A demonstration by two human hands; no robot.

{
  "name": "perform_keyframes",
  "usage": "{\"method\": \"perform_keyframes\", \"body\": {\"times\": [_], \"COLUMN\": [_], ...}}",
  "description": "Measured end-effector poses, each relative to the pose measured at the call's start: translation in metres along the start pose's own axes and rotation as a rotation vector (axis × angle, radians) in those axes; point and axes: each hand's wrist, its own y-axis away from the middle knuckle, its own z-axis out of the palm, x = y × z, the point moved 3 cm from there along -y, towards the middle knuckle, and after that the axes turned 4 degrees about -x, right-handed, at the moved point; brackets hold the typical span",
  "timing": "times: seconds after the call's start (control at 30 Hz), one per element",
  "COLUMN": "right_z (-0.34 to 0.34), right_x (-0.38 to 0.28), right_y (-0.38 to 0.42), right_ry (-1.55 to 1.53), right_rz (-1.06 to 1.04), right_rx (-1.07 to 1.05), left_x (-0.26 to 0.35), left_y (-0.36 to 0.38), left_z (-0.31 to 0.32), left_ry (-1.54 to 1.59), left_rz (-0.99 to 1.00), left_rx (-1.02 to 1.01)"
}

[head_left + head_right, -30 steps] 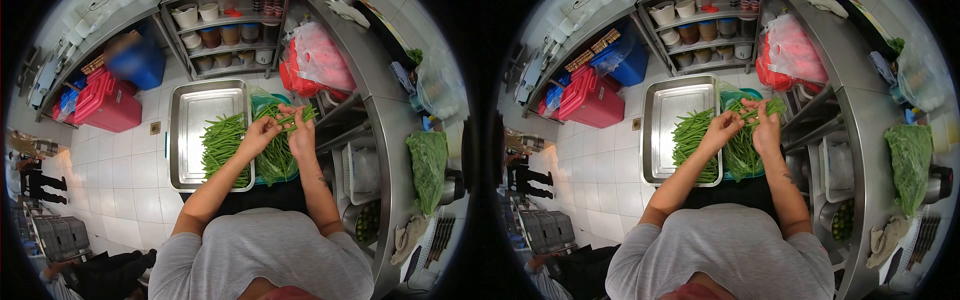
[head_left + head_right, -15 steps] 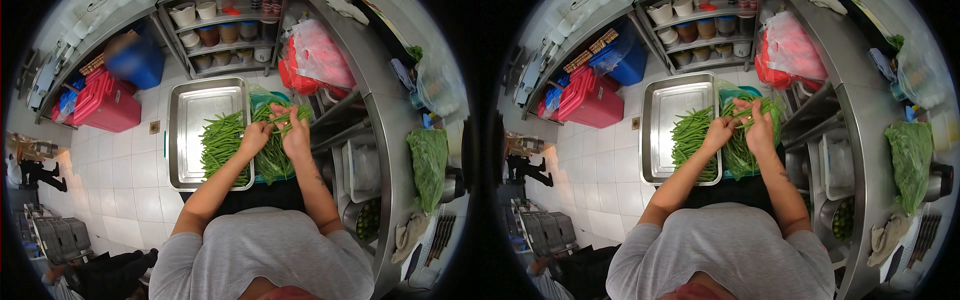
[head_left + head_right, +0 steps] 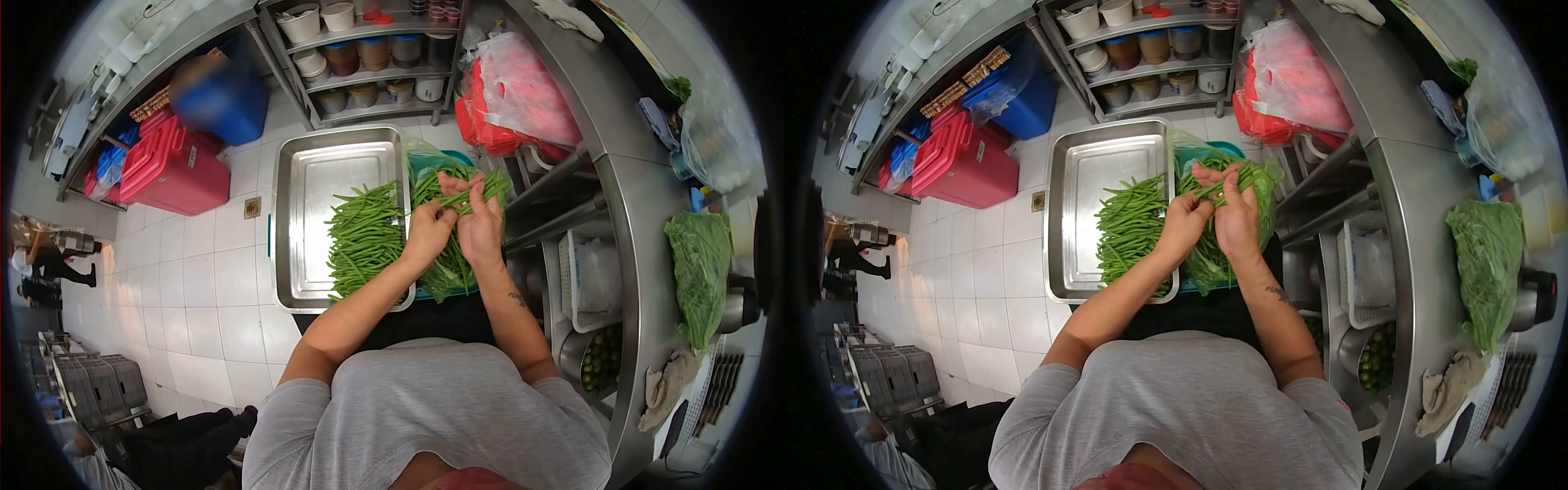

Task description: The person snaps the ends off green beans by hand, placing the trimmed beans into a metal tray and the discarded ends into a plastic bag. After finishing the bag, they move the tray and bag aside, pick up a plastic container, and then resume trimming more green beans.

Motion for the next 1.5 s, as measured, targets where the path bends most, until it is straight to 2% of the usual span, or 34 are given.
{"method": "perform_keyframes", "body": {"times": [0.1,0.2,0.3,0.4,0.5,0.6,0.73,0.83,0.87,0.9,0.97,1.03,1.13,1.23,1.33,1.43,1.5], "right_z": [-0.001,-0.006,-0.014,-0.013,-0.013,-0.012,-0.009,0.001,0.006,0.008,0.001,-0.025,-0.057,-0.075,-0.068,-0.057,-0.054], "right_x": [-0.005,-0.010,-0.010,-0.011,-0.006,0.006,0.028,0.030,0.024,0.015,0.000,-0.006,-0.016,-0.021,-0.026,-0.017,-0.013], "right_y": [0.000,-0.005,-0.007,-0.008,-0.008,-0.004,0.011,0.025,0.028,0.028,0.023,0.018,0.020,0.029,0.044,0.061,0.066], "right_ry": [-0.109,-0.106,-0.120,-0.149,-0.133,-0.102,-0.255,-0.173,-0.162,-0.044,0.193,0.346,0.462,0.727,1.172,1.524,1.617], "right_rz": [-0.008,0.003,0.025,0.035,0.063,0.150,0.379,0.413,0.495,0.506,0.513,0.443,0.424,0.527,0.648,0.488,0.526], "right_rx": [-0.036,-0.050,0.004,-0.004,-0.010,-0.019,0.021,-0.195,-0.204,-0.195,-0.183,-0.064,0.044,0.005,-0.174,-0.422,-0.423], "left_x": [-0.011,-0.001,0.014,0.032,0.062,0.082,0.048,0.040,0.041,0.040,0.048,0.053,0.034,0.024,0.042,0.048,0.035], "left_y": [-0.011,-0.004,0.003,0.009,0.015,0.023,0.023,0.026,0.026,0.030,0.036,0.047,0.064,0.070,0.067,0.054,0.041], "left_z": [-0.010,-0.011,-0.016,-0.024,-0.025,-0.014,-0.005,-0.022,-0.033,-0.047,-0.079,-0.107,-0.126,-0.130,-0.113,-0.073,-0.038], "left_ry": [-0.287,-0.585,-0.422,-0.328,-0.466,-0.710,-0.732,-0.650,-0.666,-0.683,-0.858,-1.001,-1.279,-1.528,-1.420,-1.141,-1.062], "left_rz": [0.070,0.079,0.357,0.456,0.594,0.688,0.695,0.491,0.178,0.271,0.231,0.338,0.390,0.499,0.460,0.657,0.717], "left_rx": [0.141,-0.039,0.062,0.055,0.064,-0.098,-0.092,-0.213,-0.347,-0.335,-0.380,-0.390,-0.394,-0.347,-0.288,-0.416,-0.595]}}
